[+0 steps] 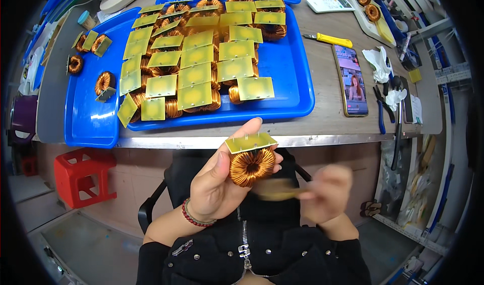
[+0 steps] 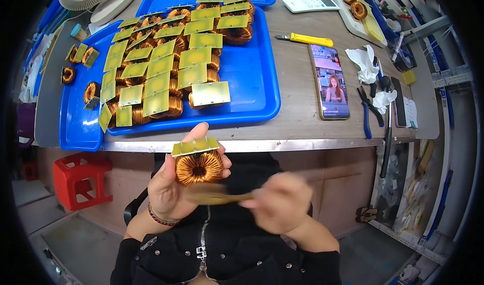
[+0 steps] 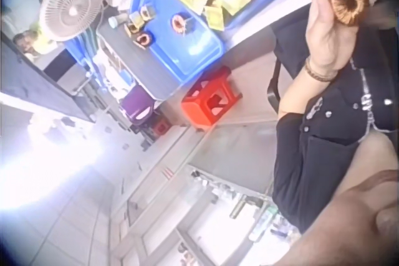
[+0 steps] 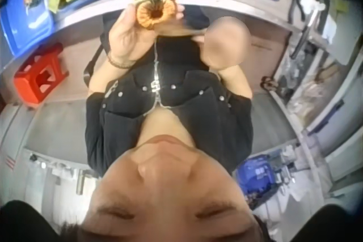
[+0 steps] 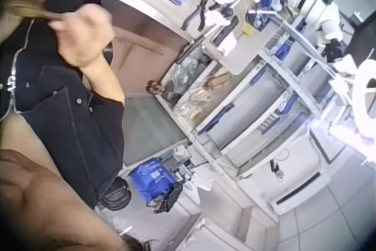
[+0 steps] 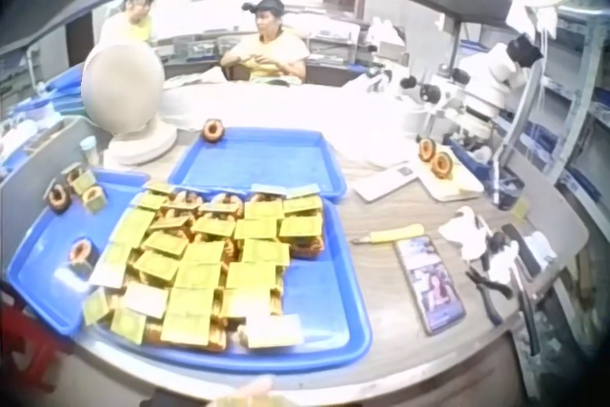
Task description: The person sits at a workbench and repeatedly picks up small copper-wound toroidal inductors from a blue tray. Using a small brush, they clean the surface of each component and then place it back into the tray. The process is repeated for multiple units throughout the clip.
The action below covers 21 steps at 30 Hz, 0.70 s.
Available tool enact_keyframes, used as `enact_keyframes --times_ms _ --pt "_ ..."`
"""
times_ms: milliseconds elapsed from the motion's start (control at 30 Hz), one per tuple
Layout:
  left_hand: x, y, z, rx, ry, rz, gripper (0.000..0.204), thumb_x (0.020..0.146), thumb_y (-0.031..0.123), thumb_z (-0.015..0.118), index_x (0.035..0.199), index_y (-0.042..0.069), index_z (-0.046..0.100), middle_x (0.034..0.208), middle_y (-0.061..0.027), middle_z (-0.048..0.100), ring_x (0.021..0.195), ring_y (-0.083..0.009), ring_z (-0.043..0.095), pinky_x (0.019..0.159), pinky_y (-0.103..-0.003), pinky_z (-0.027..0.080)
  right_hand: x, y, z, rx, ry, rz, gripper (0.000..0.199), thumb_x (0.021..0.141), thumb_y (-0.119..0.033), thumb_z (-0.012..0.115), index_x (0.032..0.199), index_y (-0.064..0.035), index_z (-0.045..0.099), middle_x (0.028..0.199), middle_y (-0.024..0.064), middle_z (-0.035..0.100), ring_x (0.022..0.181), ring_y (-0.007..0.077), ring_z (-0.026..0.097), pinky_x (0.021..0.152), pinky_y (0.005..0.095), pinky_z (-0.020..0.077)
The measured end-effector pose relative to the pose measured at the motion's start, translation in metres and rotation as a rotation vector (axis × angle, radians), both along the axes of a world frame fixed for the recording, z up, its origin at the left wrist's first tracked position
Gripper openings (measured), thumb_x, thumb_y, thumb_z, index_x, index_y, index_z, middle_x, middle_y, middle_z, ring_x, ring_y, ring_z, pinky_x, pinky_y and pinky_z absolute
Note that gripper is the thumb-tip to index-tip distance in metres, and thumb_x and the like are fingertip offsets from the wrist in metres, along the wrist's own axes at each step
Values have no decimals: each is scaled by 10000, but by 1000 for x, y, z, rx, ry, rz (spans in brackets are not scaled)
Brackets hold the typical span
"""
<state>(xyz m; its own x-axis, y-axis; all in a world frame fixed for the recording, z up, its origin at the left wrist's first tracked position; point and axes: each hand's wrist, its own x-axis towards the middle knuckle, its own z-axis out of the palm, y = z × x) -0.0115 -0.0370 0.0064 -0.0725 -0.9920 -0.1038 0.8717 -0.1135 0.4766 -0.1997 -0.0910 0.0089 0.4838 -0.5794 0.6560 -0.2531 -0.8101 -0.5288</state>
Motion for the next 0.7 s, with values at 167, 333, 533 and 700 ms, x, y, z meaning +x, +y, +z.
enact_keyframes --times_ms 167,333,533,700 --pt "4 4 -12 -86 79 21 609 934 346 365 1380 -9 150 1268 -203 409 1175 -318 430 1006 -433 335 1 -16 9 -71 170 -409 178 631 26 726 751 -36 610 836 94 536 464 141 470 412 246 396" --pt "-1 4 -5 -64 18 36 624 926 358 384 1383 3 153 1260 -208 408 1164 -323 435 996 -433 345 6 1 15 90 145 64 147 622 27 727 698 -48 626 849 111 564 524 154 538 413 258 402" --pt "-1 6 -3 -95 -90 127 648 908 380 425 1379 10 178 1239 -197 419 1148 -314 445 979 -426 359 -1 -3 29 59 74 -37 177 658 -8 729 778 -31 600 886 95 529 511 138 506 446 242 413" --pt "4 6 -10 -174 -180 225 679 893 363 473 1361 -29 174 1240 -192 419 1166 -292 439 1003 -414 333 0 -7 50 717 366 475 142 687 -95 721 702 -38 592 810 47 542 505 132 518 436 241 402"
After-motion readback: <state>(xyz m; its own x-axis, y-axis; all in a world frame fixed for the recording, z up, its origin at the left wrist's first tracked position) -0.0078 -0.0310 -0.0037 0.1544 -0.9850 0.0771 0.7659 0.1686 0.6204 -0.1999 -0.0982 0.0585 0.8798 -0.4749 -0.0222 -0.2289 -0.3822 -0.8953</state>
